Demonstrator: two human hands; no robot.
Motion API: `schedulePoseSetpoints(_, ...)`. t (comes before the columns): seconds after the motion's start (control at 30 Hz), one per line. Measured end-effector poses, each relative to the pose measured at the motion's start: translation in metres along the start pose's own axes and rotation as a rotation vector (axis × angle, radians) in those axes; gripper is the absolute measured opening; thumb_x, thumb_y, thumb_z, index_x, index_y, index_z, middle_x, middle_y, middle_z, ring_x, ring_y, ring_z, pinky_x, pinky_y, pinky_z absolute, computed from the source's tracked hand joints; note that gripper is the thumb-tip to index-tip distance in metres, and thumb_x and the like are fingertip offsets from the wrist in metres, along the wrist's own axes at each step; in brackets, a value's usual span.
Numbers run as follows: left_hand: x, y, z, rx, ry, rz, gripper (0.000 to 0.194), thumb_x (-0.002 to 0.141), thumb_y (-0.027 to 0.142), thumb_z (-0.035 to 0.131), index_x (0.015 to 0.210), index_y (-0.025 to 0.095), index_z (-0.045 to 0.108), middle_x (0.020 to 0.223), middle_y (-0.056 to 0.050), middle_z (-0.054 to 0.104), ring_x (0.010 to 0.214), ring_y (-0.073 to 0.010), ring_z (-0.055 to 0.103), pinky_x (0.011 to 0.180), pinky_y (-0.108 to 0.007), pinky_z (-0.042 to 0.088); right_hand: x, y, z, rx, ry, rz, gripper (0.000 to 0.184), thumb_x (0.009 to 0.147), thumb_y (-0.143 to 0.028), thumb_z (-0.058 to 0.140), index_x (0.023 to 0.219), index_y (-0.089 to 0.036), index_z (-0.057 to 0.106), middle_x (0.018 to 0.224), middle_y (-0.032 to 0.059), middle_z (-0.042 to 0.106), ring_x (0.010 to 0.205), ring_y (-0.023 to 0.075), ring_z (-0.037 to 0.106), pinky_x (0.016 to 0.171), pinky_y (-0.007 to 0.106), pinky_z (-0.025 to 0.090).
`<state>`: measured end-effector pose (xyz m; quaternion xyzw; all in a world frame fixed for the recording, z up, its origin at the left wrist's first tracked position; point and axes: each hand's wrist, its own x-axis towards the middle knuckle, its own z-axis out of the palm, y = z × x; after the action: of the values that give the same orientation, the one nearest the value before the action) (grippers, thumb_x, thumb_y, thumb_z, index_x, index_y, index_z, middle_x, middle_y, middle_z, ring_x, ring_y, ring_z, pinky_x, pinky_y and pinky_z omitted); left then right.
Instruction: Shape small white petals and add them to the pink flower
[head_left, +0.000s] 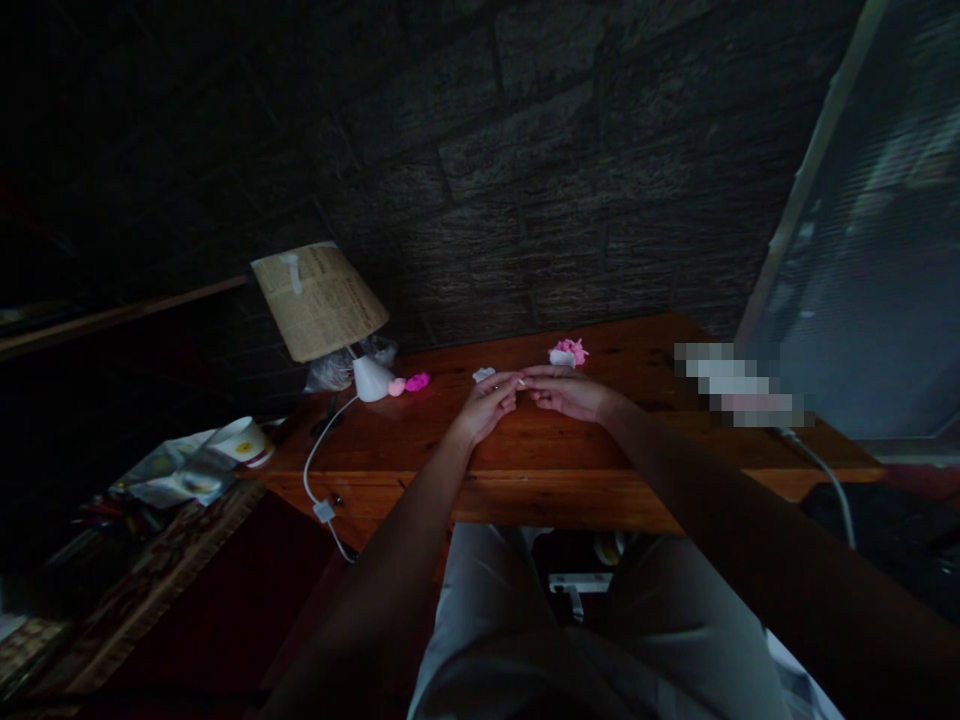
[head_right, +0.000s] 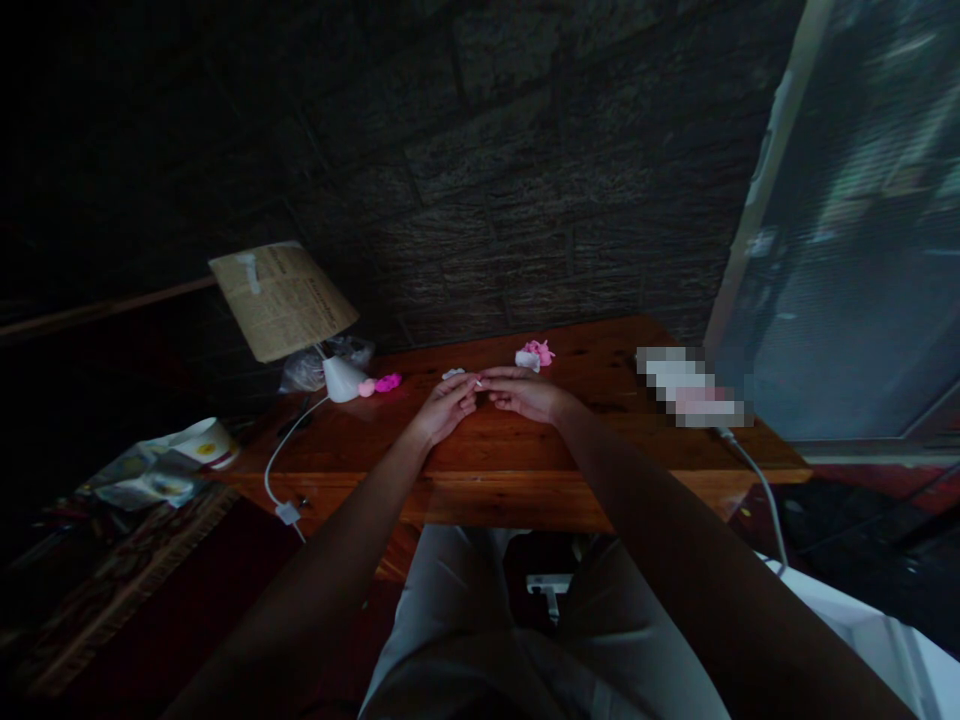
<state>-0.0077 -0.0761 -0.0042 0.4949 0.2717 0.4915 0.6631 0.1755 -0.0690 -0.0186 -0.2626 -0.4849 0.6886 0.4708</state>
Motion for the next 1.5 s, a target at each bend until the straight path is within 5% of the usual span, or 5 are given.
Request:
schedulePoseSetpoints(0.27,0.0018,-0.0026,-0.0023,-0.004,-0.013,-0.006,0.041,0.056,0.028,0.096,0.089,0.012,0.079,0.068,0.001,0.064,0.052,-0.0012,0.037,0.050,-0.018,0.026,-0.0028,-0.0024,0.0034,0.005,-0.006,0.005,0.024,0.071,-0.020,0.089,0.093,-0.024,0.080,0.088,0.0006,0.077,0.074,0.0094,0.064,0.071,0.024,0.051)
schedulePoseSetpoints(0.6,-0.0021,0.0001,-0.0016,0.016,-0.076,0.019,0.040,0.062,0.033,0.094,0.092,0.011,0.078,0.055,0.007,0.046,0.050,-0.0021,0.029,0.049,-0.020,0.022,-0.0015,-0.0016,0.0013,0.005,-0.010,0.009,0.023,0.072,-0.020,0.088,0.093,-0.025,0.079,0.089,-0.0005,0.077,0.073,0.0079,0.063,0.070,0.022,0.051)
schedulePoseSetpoints(1.5,-0.0009,-0.0007,-0.0018,0.005,-0.054,0.027,0.037,0.057,0.031,0.095,0.085,0.013,0.077,0.050,0.009,0.044,0.047,-0.0018,0.028,0.048,-0.019,0.022,-0.0031,-0.0041,0.0052,0.032,-0.030,0.017,0.023,0.072,-0.020,0.089,0.092,-0.024,0.080,0.087,-0.0007,0.076,0.071,0.0070,0.063,0.067,0.020,0.051)
